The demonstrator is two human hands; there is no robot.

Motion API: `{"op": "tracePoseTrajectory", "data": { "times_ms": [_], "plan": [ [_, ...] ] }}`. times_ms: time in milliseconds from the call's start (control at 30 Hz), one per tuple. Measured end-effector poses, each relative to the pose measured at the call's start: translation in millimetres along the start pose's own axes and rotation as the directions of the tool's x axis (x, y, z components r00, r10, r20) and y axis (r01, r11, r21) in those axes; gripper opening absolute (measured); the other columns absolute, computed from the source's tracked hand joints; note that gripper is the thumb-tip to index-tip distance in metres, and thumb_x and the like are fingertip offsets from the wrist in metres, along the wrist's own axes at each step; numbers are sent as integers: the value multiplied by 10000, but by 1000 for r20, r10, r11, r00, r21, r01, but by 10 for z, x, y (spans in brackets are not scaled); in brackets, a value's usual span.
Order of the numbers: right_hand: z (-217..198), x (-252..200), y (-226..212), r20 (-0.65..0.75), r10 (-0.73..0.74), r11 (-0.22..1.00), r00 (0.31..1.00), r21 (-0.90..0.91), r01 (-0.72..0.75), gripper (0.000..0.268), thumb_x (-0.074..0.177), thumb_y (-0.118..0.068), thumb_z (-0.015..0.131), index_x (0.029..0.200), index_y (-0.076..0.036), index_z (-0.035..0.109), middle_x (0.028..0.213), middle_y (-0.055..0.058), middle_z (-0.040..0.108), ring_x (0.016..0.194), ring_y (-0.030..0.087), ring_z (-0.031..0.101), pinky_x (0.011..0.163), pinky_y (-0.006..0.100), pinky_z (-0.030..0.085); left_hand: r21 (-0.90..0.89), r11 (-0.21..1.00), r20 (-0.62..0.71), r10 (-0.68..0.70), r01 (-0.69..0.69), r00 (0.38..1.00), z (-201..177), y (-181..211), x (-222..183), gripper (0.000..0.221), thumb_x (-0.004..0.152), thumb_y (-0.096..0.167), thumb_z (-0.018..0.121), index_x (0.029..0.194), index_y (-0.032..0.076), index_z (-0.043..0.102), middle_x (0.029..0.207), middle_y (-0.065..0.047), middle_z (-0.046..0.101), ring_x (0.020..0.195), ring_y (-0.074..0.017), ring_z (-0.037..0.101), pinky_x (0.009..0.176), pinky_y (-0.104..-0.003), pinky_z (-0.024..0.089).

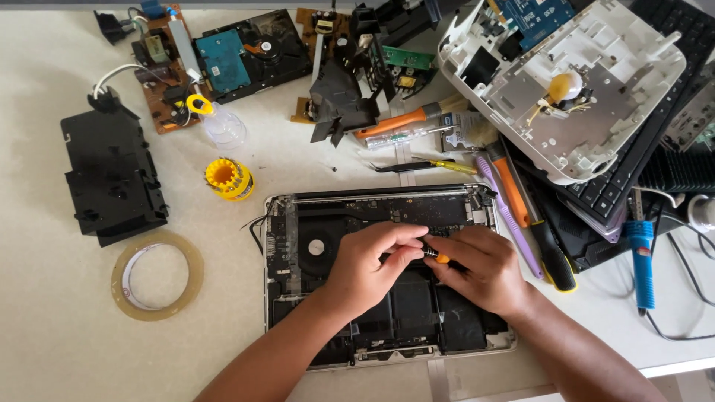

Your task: Assembling and cleaning internal components of a laptop using a screwdriver and a brush.

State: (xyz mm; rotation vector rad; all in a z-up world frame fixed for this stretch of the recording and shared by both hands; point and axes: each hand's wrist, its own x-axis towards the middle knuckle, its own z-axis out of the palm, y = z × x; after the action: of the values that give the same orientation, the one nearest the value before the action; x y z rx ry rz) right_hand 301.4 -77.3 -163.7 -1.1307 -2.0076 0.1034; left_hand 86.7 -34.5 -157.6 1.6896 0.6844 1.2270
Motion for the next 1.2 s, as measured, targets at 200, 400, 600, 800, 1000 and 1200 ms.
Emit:
{"op": "tracePoseTrajectory", "data": {
  "times_ms": [200, 400, 600, 800, 1000, 1200],
  "plan": [
    [-83, 41, -7, -22, 136, 971, 990, 202, -129, 296, 800, -187, 860, 1059, -49, 815, 792, 90, 716, 706, 282, 725, 666, 391, 604, -206, 978, -43, 4, -13, 999, 38, -14, -7, 628, 851, 69, 830, 1414, -19, 568, 1030, -222, 722, 934, -294, 739, 814, -433, 647],
    [-175, 55, 281, -112, 534, 672, 838, 658, -340, 314, 1083, -146, 469, 1290, 7, 649, 858, 106, 493, 514, 156, 503, 419, 272, 408, 288, 935, 43, 203, -206, 978, -22, -135, 38, 382, 909, 104, 753, 1282, 62, 681, 1044, -107, 667, 1018, -351, 657, 881, -464, 568],
    [-244, 104, 347, -195, 641, 597, 742, 734, -323, 430, 870, 82, 651, 1286, 127, 550, 1007, 138, 521, 774, 167, 603, 521, 210, 448, 558, 739, 440, 124, -379, 889, 71, -126, -75, 303, 813, 209, 819, 1071, 63, 760, 1135, -140, 702, 1227, -349, 617, 1028, -510, 474],
    [-202, -20, 546, -143, 780, 300, 610, 940, -164, 448, 974, -190, 688, 1337, 40, 562, 1056, 225, 722, 837, 224, 769, 734, 327, 645, 568, 725, 441, 132, -389, 888, 67, -148, -71, 290, 817, 234, 807, 1062, 89, 753, 1162, -116, 685, 1230, -335, 621, 1032, -509, 473],
    [-76, -26, 592, -172, 750, 435, 638, 855, -281, 384, 1118, -366, 422, 1331, -47, 417, 887, 270, 682, 600, 248, 677, 468, 279, 539, 573, 783, 293, 82, -243, 953, 27, -109, -5, 219, 908, 186, 730, 1079, 54, 759, 1131, -154, 691, 1225, -394, 612, 1026, -540, 485],
    [-304, -31, 763, -442, 441, 873, 781, 415, -258, 570, 1091, -493, 385, 1360, 9, 363, 709, 207, 573, 503, 200, 535, 424, 255, 411, 638, 716, 314, 92, -282, 945, 46, -157, -49, 198, 868, 209, 753, 1036, 103, 759, 1147, -125, 682, 1241, -376, 609, 1026, -533, 488]
  ]
}}
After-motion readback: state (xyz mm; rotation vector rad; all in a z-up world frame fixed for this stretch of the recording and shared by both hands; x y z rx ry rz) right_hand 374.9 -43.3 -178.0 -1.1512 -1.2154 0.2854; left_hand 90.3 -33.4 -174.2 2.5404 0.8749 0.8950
